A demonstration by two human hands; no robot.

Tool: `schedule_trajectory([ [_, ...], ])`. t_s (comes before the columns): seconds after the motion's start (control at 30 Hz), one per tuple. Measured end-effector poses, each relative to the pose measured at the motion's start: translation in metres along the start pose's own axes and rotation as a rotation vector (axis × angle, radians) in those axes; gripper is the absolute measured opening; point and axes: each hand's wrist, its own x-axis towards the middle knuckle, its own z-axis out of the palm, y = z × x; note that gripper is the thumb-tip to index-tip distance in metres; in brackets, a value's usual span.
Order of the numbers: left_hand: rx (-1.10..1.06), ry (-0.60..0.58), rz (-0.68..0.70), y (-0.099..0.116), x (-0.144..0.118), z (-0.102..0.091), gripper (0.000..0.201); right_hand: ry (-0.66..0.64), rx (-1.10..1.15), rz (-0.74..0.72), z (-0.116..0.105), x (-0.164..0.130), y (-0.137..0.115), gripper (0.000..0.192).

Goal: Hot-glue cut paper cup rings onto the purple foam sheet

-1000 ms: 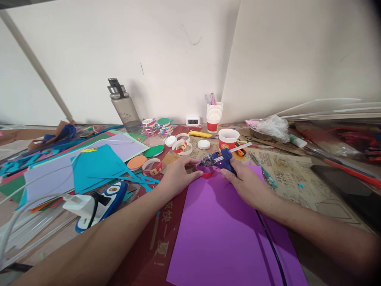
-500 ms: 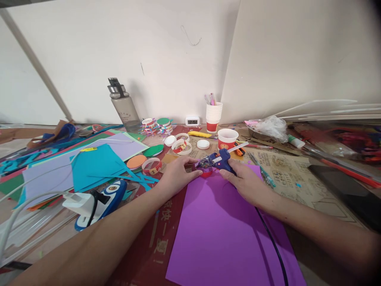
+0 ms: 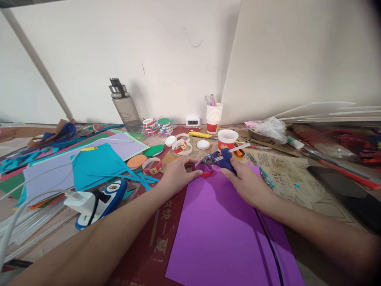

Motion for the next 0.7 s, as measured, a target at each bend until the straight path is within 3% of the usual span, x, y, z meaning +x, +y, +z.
schedule_trajectory([
  [0.33, -0.014, 0.01, 0.012, -0.001, 0.0, 0.001, 0.039, 0.042, -0.015, -0.015, 0.001, -0.003, -0.004, 0.028],
  [0.47, 0.009, 0.008, 0.034, -0.001, 0.0, 0.001, 0.039, 0.001, 0.025, -0.009, 0.001, -0.003, -0.008, 0.025],
  [0.63, 0.019, -0.006, 0.037, 0.002, 0.0, -0.001, 0.035, -0.06, 0.129, -0.037, -0.008, -0.006, -0.013, 0.027],
  [0.7, 0.015, -0.024, 0.03, 0.003, -0.001, -0.001, 0.034, -0.029, 0.142, -0.029, -0.014, -0.007, -0.013, 0.026],
])
